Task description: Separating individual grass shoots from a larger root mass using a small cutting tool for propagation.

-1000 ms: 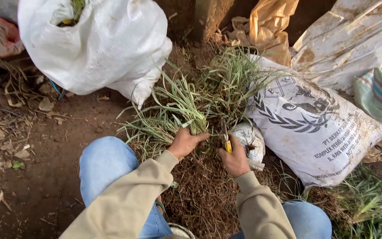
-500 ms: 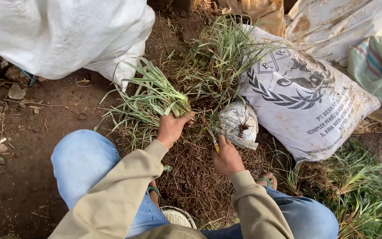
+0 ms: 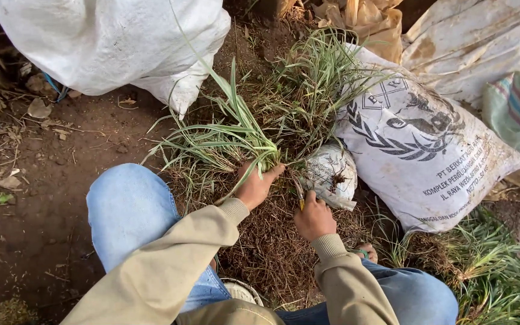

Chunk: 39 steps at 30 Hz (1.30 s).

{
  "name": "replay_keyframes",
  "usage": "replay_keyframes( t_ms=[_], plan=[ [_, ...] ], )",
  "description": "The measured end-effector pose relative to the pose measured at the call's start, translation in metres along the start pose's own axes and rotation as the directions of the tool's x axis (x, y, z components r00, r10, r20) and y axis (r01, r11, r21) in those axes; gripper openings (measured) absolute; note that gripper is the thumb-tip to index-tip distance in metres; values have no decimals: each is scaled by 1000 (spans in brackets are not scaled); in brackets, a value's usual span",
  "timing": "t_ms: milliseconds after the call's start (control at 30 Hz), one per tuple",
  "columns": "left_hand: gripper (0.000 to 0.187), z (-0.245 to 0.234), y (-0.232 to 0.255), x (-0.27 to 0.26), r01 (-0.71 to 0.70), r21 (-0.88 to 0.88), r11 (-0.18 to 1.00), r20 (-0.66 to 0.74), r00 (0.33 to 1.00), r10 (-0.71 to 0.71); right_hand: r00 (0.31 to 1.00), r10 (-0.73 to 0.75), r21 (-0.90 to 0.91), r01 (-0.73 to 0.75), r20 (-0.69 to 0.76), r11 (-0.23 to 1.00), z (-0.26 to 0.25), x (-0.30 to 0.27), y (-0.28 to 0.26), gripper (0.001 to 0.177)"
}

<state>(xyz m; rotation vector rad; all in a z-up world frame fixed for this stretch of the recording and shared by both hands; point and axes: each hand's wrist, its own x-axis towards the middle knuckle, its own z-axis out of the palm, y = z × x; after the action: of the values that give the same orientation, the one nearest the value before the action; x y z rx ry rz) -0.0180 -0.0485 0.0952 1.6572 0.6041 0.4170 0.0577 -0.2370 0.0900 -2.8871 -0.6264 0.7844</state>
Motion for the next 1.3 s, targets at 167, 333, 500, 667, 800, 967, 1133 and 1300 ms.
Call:
replay_keyframes(
  t_ms=[167, 333, 500, 667, 800, 967, 1133, 1300],
  plan=[
    [52, -7, -11, 7, 136, 41, 990, -33, 990, -135, 998, -24, -126, 16, -61, 992, -46, -40, -32, 40],
    [47, -17, 0, 1, 127, 39, 991, 18, 992, -128, 994, -92, -242, 75, -60, 967, -50, -43, -34, 44],
    [37, -25, 17, -1, 20, 78, 997, 21, 1000, -22, 970, -239, -383, 206, -41, 900, -41, -35, -25, 46],
    [35, -26, 41, -14, 7, 114, 994, 59, 998, -14, 978, -209, -363, 187, -21, 913, -36, -41, -30, 45],
    [35, -20, 44, -18, -8, 128, 992, 26, 1000, 4, 983, -180, -341, 163, -18, 926, -30, -40, -27, 43],
    [46, -13, 8, -5, -35, 182, 983, 4, 999, 34, 986, -164, -279, 152, -18, 948, -23, -38, -23, 37],
    [48, -18, 14, -4, 12, 196, 981, 36, 999, -20, 987, -162, -243, 155, -8, 958, -33, -46, -24, 36],
    [42, -26, 19, 0, -48, 90, 995, 21, 999, 47, 989, -150, -139, 148, -7, 979, -33, -42, -20, 41]
  ],
)
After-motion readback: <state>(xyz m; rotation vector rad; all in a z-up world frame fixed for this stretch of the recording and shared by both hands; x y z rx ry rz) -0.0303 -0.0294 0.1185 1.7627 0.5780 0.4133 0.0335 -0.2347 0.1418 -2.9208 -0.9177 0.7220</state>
